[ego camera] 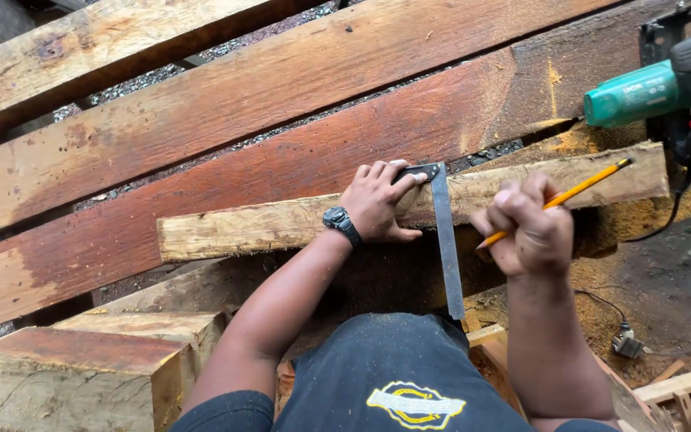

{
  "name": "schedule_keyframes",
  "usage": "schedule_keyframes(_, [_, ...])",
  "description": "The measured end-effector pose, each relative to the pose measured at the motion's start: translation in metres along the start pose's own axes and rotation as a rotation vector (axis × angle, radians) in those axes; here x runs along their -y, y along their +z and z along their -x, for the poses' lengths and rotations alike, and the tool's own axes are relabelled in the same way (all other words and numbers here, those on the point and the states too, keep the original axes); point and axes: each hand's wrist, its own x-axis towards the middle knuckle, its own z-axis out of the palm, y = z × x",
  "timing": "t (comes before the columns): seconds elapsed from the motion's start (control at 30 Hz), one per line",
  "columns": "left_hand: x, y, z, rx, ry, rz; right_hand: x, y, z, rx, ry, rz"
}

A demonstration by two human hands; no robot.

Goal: Measuring, marking, and cutting wooden beams using a tape measure, square, pencil, and circular saw

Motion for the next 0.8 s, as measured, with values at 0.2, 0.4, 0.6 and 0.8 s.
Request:
schedule_keyframes(0.2, [-0.001, 0.001, 0.0, -0.024, -0.004, -0.027, 0.036, 0.008, 0.044, 0.012, -0.056, 0.032])
schedule_keyframes(0.4, [-0.001, -0.002, -0.001, -0.01, -0.007, 0.002, 0.008, -0.024, 0.048, 0.124, -0.027, -0.149])
schedule_keyframes(0.6, [0.001, 0.001, -0.002, 0.001, -0.013, -0.004, 0.017, 0.005, 0.045, 0.11, 0.105, -0.226])
schedule_keyframes(0.8, [0.0, 0.002, -0.001, -0.021, -0.013, -0.004, 0.025, 0.003, 0.048, 0.319, 0.192, -0.365])
